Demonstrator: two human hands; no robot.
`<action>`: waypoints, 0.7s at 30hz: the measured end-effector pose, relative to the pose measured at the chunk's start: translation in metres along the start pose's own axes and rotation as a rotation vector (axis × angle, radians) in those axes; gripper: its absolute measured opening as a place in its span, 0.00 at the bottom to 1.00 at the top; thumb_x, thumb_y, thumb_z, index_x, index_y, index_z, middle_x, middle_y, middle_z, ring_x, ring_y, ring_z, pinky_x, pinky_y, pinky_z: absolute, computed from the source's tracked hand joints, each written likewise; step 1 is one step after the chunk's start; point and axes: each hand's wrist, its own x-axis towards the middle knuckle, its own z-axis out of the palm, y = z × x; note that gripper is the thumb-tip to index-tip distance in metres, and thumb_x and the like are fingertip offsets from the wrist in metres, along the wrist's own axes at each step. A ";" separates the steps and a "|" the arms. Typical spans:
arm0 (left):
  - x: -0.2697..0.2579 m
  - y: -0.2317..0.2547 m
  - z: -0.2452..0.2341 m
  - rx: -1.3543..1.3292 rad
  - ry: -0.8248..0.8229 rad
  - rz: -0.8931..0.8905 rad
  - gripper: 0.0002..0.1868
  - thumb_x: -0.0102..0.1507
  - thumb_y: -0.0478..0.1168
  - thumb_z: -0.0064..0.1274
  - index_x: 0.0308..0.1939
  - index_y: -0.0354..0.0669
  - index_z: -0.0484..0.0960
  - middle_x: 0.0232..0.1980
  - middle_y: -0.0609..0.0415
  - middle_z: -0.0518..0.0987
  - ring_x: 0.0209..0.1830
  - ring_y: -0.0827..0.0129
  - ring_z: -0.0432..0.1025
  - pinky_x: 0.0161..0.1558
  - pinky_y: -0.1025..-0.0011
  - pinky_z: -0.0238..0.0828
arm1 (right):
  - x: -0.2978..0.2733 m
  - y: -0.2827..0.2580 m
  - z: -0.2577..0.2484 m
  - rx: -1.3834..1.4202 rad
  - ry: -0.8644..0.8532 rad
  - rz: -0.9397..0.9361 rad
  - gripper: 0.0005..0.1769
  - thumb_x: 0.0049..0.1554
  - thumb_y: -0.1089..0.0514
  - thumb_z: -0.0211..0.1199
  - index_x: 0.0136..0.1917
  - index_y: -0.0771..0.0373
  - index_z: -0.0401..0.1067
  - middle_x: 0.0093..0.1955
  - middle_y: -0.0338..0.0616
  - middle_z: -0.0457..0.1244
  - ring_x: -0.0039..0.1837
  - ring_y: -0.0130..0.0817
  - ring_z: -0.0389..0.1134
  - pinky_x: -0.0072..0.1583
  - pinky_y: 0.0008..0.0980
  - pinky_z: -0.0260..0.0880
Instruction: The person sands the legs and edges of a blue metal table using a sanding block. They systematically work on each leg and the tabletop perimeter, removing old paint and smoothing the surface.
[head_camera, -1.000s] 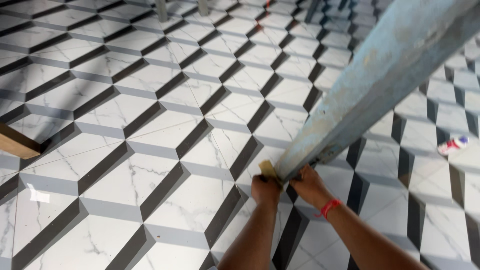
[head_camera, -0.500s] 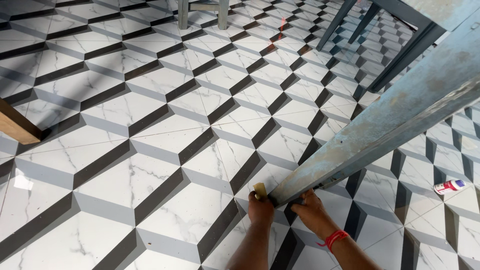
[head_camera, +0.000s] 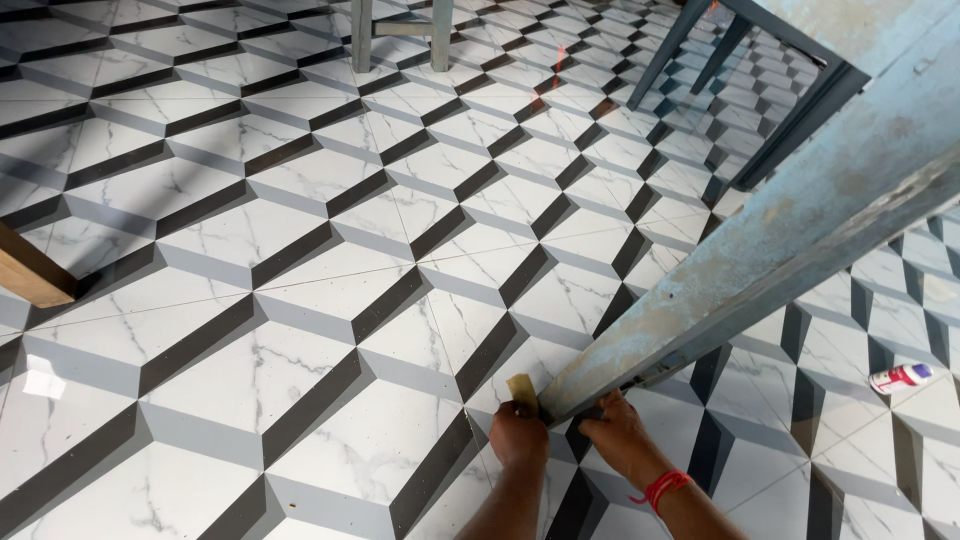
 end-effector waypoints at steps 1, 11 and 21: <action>-0.011 0.011 -0.004 -0.006 -0.001 -0.005 0.16 0.59 0.35 0.53 0.51 0.43 0.86 0.47 0.44 0.86 0.50 0.54 0.81 0.54 0.63 0.76 | 0.000 0.002 0.001 -0.011 0.015 -0.025 0.36 0.49 0.65 0.63 0.71 0.61 0.59 0.66 0.49 0.66 0.60 0.38 0.68 0.62 0.36 0.67; -0.015 0.019 -0.015 0.143 -0.060 -0.118 0.15 0.59 0.39 0.59 0.49 0.39 0.86 0.48 0.42 0.85 0.49 0.56 0.81 0.51 0.65 0.78 | 0.002 0.008 0.000 -0.039 -0.001 -0.023 0.38 0.49 0.63 0.62 0.72 0.63 0.57 0.68 0.50 0.65 0.71 0.42 0.65 0.71 0.35 0.61; -0.015 0.030 -0.030 -0.275 -0.122 -0.243 0.12 0.60 0.34 0.51 0.45 0.39 0.87 0.39 0.43 0.87 0.40 0.52 0.86 0.44 0.61 0.83 | 0.014 0.021 -0.003 0.007 -0.039 -0.025 0.33 0.48 0.64 0.62 0.69 0.63 0.65 0.66 0.47 0.68 0.68 0.40 0.67 0.68 0.33 0.63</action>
